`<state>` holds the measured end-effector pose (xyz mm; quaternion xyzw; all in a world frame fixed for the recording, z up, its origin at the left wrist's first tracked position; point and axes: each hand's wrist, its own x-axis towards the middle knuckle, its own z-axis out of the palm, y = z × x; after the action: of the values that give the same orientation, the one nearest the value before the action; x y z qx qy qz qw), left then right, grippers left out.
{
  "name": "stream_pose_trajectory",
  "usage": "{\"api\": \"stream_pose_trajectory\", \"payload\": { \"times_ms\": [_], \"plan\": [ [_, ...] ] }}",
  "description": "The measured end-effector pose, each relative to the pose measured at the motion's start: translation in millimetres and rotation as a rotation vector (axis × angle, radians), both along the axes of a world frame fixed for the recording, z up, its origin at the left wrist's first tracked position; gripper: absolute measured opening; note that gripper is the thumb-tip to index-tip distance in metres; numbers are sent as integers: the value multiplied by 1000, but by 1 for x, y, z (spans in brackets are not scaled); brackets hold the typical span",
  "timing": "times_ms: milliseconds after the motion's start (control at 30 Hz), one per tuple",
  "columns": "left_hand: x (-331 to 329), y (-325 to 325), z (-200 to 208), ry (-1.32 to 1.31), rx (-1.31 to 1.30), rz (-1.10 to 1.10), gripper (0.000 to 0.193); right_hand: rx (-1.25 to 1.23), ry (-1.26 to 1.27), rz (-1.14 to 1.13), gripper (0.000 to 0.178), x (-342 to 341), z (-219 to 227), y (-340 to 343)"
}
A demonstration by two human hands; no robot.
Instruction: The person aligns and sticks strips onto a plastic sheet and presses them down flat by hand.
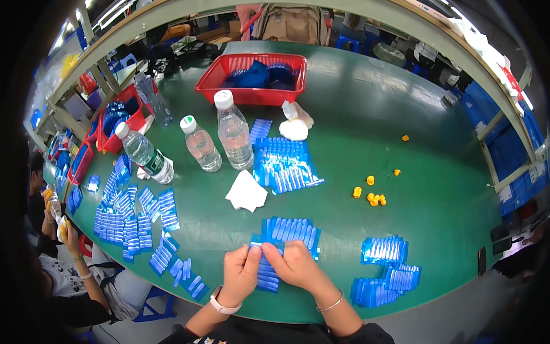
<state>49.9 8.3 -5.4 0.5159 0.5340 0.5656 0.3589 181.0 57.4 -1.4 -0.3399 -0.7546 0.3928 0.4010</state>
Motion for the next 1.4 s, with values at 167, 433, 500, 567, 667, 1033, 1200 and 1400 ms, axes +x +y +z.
{"api": "stream_pose_trajectory", "payload": {
  "times_ms": [167,433,500,567,667,1033,1200,1400],
  "plan": [
    [1,-7,-4,-151,-115,120,28,-329,-26,193,28,13,-19,-5],
    [-4,11,-9,-598,-195,116,17,-736,445,-242,22,28,-10,-13],
    [-5,12,-11,-505,-388,2,16,-662,375,-338,24,37,-21,0],
    [-9,17,-13,-464,-493,-54,20,-586,301,-426,26,41,-24,13],
    [-14,21,-12,-268,-641,-116,28,-302,-266,-397,40,43,-23,29],
    [-54,-24,-19,-14,-480,141,34,71,-791,154,89,27,-13,26],
    [-54,-28,-20,-49,-406,138,26,72,-792,213,85,22,-13,19],
    [-66,-36,-17,6,-381,102,24,-15,-811,236,73,17,-14,14]
  ]
}}
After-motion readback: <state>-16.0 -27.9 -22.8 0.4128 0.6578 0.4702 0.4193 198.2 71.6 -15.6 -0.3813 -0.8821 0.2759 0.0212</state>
